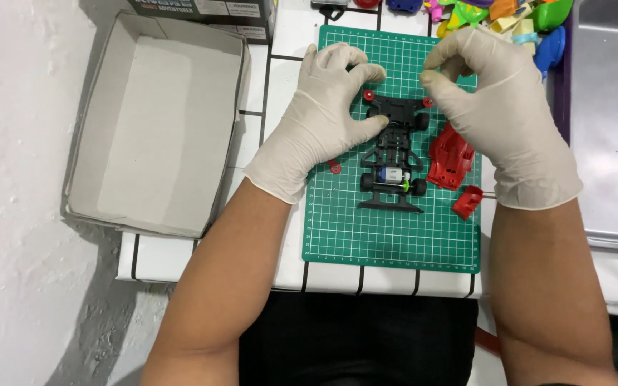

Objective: Assembling a plastic toy car by attaching the body cowl to the chassis on a cutting mat.

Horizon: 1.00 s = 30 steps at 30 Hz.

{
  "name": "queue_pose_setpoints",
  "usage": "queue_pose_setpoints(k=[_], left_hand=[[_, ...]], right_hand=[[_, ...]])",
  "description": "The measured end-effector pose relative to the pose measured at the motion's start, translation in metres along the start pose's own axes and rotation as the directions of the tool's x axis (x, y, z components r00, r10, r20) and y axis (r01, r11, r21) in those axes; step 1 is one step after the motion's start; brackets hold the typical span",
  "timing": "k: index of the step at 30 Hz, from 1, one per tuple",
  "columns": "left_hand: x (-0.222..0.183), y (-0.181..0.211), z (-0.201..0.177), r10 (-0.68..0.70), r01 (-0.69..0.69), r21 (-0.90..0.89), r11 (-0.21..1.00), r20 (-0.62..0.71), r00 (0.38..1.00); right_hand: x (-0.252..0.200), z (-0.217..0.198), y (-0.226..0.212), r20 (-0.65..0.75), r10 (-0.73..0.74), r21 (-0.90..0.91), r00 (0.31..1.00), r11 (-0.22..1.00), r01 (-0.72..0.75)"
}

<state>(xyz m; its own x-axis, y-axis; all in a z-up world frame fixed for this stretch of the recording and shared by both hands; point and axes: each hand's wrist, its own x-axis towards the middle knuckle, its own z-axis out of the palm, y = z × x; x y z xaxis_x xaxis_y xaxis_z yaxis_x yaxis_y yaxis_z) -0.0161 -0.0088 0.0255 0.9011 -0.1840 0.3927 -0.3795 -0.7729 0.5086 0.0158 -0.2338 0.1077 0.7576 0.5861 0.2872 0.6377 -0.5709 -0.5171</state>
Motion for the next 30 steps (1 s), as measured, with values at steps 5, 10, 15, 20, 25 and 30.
queue_pose_setpoints(k=[5, 10, 15, 20, 25, 30], left_hand=[[0.003, 0.002, -0.011, -0.001, -0.016, -0.104, 0.994, -0.165, 0.986], [0.003, -0.002, -0.018, -0.08, -0.005, -0.205, 0.979, -0.406, 0.91], [0.003, -0.008, -0.017, -0.056, -0.028, -0.148, 0.989, -0.529, 0.847], [0.003, -0.007, -0.018, -0.07, -0.007, -0.14, 0.99, -0.539, 0.84], [0.003, -0.009, -0.018, -0.044, -0.031, -0.125, 0.992, -0.555, 0.83], [0.003, -0.006, -0.019, -0.048, -0.018, -0.111, 0.994, -0.565, 0.824]], right_hand=[[0.004, 0.006, -0.025, 0.051, -0.178, 0.056, 0.983, 0.983, 0.176], [0.007, 0.031, -0.049, 0.317, -0.234, -0.067, 0.919, 0.961, 0.267], [-0.002, 0.058, -0.051, 0.355, -0.415, -0.173, 0.838, 0.852, 0.495], [-0.004, 0.072, -0.043, 0.341, -0.473, -0.179, 0.812, 0.815, 0.55], [-0.003, 0.074, -0.046, 0.346, -0.507, -0.192, 0.789, 0.785, 0.589], [-0.004, 0.075, -0.046, 0.351, -0.492, -0.166, 0.797, 0.805, 0.57]])
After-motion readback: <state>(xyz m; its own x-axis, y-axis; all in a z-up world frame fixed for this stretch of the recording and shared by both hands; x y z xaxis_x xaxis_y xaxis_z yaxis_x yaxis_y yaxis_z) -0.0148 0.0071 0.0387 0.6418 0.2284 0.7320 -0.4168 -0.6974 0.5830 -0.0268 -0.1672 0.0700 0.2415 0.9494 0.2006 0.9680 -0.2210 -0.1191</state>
